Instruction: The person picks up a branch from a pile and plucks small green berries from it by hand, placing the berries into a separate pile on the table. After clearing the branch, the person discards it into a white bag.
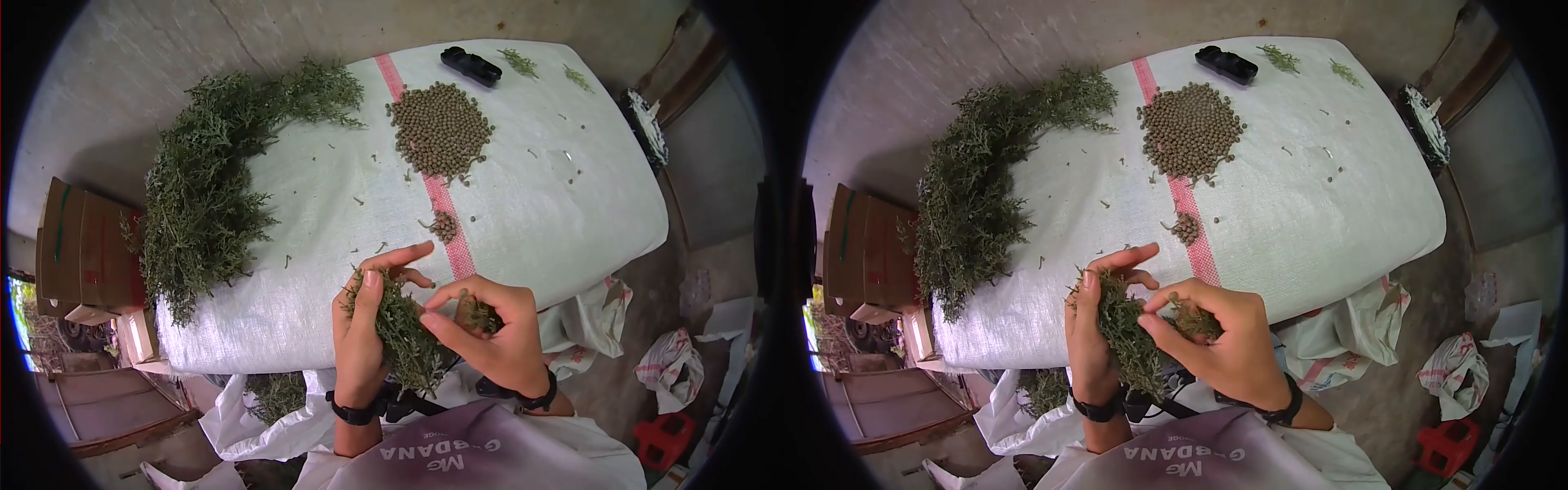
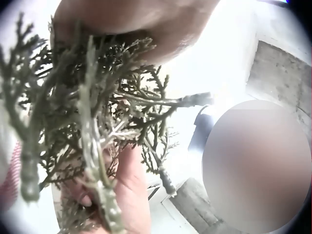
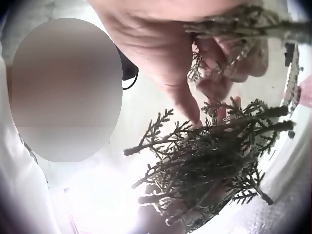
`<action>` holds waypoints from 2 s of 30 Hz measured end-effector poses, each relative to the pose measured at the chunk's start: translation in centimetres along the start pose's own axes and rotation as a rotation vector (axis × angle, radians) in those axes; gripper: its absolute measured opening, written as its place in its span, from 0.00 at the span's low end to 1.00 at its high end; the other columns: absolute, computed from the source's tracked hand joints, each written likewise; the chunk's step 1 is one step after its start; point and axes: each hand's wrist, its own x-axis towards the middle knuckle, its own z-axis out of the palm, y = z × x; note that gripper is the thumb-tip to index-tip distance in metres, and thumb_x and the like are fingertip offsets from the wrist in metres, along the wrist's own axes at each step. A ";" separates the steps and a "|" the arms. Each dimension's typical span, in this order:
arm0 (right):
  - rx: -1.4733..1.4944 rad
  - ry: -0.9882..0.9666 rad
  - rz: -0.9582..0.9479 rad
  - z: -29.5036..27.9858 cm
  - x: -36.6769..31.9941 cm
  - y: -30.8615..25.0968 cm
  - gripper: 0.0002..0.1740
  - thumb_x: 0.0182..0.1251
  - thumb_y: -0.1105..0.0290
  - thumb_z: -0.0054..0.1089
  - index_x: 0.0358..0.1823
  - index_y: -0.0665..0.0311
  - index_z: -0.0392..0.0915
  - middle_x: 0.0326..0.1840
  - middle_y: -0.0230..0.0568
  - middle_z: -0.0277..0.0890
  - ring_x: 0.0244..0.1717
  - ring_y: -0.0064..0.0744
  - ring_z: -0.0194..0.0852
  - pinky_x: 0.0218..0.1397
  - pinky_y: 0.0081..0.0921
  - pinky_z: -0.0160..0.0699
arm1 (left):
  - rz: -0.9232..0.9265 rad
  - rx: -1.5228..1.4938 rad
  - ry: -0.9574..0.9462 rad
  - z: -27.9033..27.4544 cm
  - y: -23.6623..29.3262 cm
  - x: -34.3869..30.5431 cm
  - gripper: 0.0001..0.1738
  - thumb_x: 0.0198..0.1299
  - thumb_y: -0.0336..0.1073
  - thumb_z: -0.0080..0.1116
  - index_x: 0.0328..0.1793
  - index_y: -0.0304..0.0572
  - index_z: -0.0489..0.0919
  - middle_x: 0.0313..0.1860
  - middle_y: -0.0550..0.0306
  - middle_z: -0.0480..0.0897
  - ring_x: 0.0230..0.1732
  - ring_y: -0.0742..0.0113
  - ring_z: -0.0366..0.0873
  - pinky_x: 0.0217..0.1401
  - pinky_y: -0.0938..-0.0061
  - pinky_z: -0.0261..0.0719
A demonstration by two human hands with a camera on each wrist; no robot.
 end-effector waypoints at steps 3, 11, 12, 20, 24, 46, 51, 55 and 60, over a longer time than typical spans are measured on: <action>-0.075 0.040 -0.197 1.2 0.7 0.7 0.09 0.58 0.77 0.73 0.40 0.68 0.84 0.31 0.31 0.79 0.30 0.19 0.76 0.35 0.18 0.73 | 0.028 -0.028 -0.004 0.1 0.3 0.0 0.24 0.79 0.42 0.43 0.63 0.23 0.74 0.66 0.35 0.78 0.54 0.60 0.81 0.51 0.70 0.85; -0.034 0.196 -0.357 0.8 2.0 2.4 0.09 0.59 0.75 0.73 0.41 0.68 0.85 0.32 0.32 0.80 0.32 0.21 0.78 0.37 0.20 0.75 | -0.070 -0.116 0.074 0.1 1.1 -0.4 0.20 0.76 0.36 0.49 0.64 0.26 0.75 0.59 0.37 0.81 0.48 0.59 0.82 0.52 0.68 0.86; 0.027 0.227 -0.368 0.5 2.1 2.4 0.09 0.60 0.74 0.73 0.40 0.69 0.85 0.33 0.33 0.80 0.33 0.22 0.79 0.37 0.21 0.76 | -0.075 -0.110 0.120 0.1 1.3 -0.6 0.19 0.75 0.34 0.51 0.64 0.26 0.76 0.56 0.38 0.82 0.44 0.61 0.83 0.49 0.69 0.86; 0.022 0.083 -0.141 0.0 0.8 1.1 0.07 0.58 0.77 0.73 0.38 0.68 0.86 0.37 0.35 0.82 0.33 0.16 0.72 0.34 0.16 0.67 | -0.080 0.015 0.093 -0.8 0.5 -1.0 0.14 0.68 0.29 0.61 0.56 0.26 0.81 0.42 0.48 0.83 0.24 0.72 0.78 0.30 0.76 0.77; 0.040 0.103 -0.242 0.8 0.8 2.0 0.08 0.57 0.76 0.74 0.38 0.68 0.86 0.36 0.36 0.82 0.33 0.18 0.74 0.35 0.17 0.69 | -0.063 -0.069 0.113 -0.9 0.1 -0.9 0.12 0.67 0.27 0.61 0.52 0.25 0.82 0.41 0.49 0.85 0.24 0.71 0.79 0.31 0.77 0.78; -0.676 0.160 -0.222 -3.6 7.1 0.3 0.08 0.58 0.71 0.75 0.37 0.65 0.87 0.33 0.37 0.81 0.28 0.25 0.77 0.31 0.21 0.70 | -0.090 0.105 0.202 -2.9 -1.1 -0.3 0.06 0.69 0.27 0.57 0.44 0.29 0.81 0.34 0.53 0.84 0.29 0.75 0.78 0.30 0.82 0.75; -0.849 0.066 -0.408 -3.2 9.8 1.7 0.07 0.58 0.72 0.74 0.37 0.65 0.86 0.31 0.40 0.81 0.29 0.33 0.80 0.32 0.25 0.74 | -0.045 0.255 0.162 -2.6 -0.7 0.0 0.06 0.70 0.26 0.56 0.46 0.29 0.81 0.33 0.56 0.84 0.30 0.78 0.77 0.32 0.84 0.74; -0.875 0.059 -0.417 -2.7 10.1 2.4 0.07 0.59 0.72 0.72 0.38 0.65 0.87 0.29 0.41 0.81 0.30 0.39 0.82 0.32 0.30 0.76 | -0.096 0.237 0.167 -2.6 -0.4 -0.2 0.05 0.69 0.26 0.57 0.47 0.30 0.80 0.32 0.57 0.85 0.31 0.80 0.77 0.33 0.84 0.74; -0.694 0.130 -0.337 -3.1 9.3 2.0 0.07 0.62 0.73 0.71 0.41 0.65 0.88 0.25 0.34 0.81 0.23 0.24 0.75 0.27 0.21 0.68 | -0.060 0.225 0.183 -2.9 -1.0 -0.5 0.04 0.68 0.24 0.59 0.46 0.31 0.80 0.32 0.57 0.86 0.32 0.80 0.78 0.34 0.83 0.75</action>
